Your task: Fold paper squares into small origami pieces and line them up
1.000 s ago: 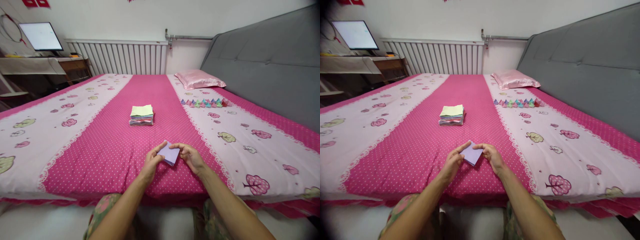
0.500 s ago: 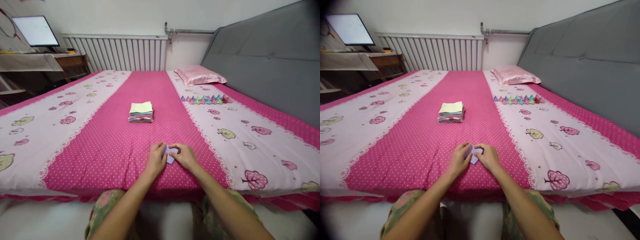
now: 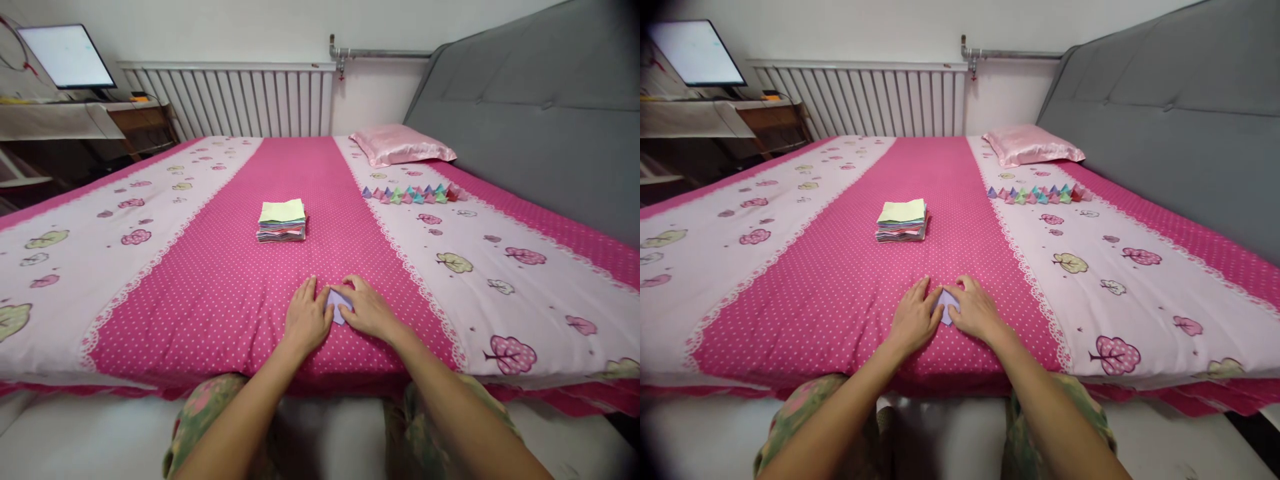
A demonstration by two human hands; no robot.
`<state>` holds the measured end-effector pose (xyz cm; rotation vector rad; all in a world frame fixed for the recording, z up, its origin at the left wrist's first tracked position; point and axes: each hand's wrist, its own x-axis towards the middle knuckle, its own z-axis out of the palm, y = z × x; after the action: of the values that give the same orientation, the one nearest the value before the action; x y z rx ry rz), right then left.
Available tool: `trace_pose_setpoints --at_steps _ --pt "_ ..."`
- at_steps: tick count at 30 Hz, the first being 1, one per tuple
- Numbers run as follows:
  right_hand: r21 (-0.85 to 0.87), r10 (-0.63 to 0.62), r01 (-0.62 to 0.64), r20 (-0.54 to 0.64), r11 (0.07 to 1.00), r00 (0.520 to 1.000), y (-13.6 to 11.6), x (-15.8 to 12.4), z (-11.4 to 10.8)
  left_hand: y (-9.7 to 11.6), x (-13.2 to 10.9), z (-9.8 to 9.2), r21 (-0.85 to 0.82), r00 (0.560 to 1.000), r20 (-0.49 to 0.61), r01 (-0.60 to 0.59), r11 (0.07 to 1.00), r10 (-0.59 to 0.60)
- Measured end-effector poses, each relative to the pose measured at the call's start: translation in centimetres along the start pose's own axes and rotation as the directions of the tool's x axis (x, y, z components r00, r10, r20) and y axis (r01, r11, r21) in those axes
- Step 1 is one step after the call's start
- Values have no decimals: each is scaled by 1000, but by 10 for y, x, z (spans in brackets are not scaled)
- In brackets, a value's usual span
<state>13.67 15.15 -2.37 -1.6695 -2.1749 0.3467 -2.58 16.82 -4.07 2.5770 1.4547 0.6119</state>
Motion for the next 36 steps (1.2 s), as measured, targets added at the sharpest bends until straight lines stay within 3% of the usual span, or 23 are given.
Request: trace_pose_setpoints --at_steps 6,17,26,32,36 --pt "-29 -13 14 19 999 1000 3 -2 -6 0 -3 -7 96 999 38 -8 995 4" --pt "-14 -15 15 21 1000 1000 13 -11 -18 -8 -15 -18 57 998 13 -55 997 54" --pt "-2 10 -10 -45 1000 999 14 -15 -23 -19 -23 -14 -34 984 -112 -146 989 142" --pt "69 -114 117 -48 991 992 14 -14 -21 -17 -21 -14 -99 968 -144 -219 971 203" --pt "148 -137 138 -19 979 990 15 -14 -20 -14 -20 -15 -140 961 -160 -249 958 227"
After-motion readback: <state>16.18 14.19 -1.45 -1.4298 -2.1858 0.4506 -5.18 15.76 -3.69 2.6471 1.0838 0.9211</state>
